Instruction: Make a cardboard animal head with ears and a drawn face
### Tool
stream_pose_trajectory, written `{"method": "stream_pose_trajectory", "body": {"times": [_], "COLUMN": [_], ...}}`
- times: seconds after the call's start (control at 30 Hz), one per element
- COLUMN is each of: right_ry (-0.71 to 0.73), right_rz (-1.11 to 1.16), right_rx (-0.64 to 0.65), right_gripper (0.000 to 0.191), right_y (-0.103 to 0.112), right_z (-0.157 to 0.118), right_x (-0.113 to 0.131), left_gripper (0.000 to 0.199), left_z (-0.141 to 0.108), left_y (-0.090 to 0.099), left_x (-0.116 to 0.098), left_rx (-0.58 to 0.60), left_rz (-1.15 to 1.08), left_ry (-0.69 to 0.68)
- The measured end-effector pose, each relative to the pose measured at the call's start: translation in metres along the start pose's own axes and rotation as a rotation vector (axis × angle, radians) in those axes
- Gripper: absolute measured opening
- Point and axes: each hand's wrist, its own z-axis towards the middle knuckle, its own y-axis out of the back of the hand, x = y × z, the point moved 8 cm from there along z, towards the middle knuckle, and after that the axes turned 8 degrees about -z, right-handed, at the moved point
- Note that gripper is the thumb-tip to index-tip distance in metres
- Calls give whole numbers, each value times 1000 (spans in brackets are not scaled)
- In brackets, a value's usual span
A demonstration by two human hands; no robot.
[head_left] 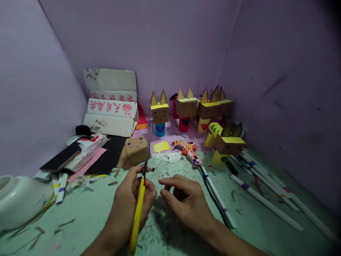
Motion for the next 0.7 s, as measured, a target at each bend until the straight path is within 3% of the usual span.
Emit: {"method": "stream_pose_trajectory", "body": {"times": [0.1, 0.17, 0.37, 0.53, 0.7], "right_ry": [249, 288, 147, 87, 77], "right_rz": [-32, 2, 202, 268, 258], "right_rx": [74, 127, 153, 139, 124], "right_gripper": [27, 29, 16, 9, 9], "right_y": [1, -2, -6, -5, -5], "right_z": [-3, -3, 2, 4, 6], "right_x": [16, 18, 10, 7, 5], "left_gripper": [39, 45, 59, 61, 65], "left_z": [3, 3, -5, -10, -9], "left_y": [-1, -4, -16, -22, -23], "left_x": [7, 14, 31, 31, 35], "left_rx": [66, 131, 271, 278, 251], "left_rz": [-85, -181, -454, -618, -647], "left_ry": [93, 173, 442, 507, 563]}}
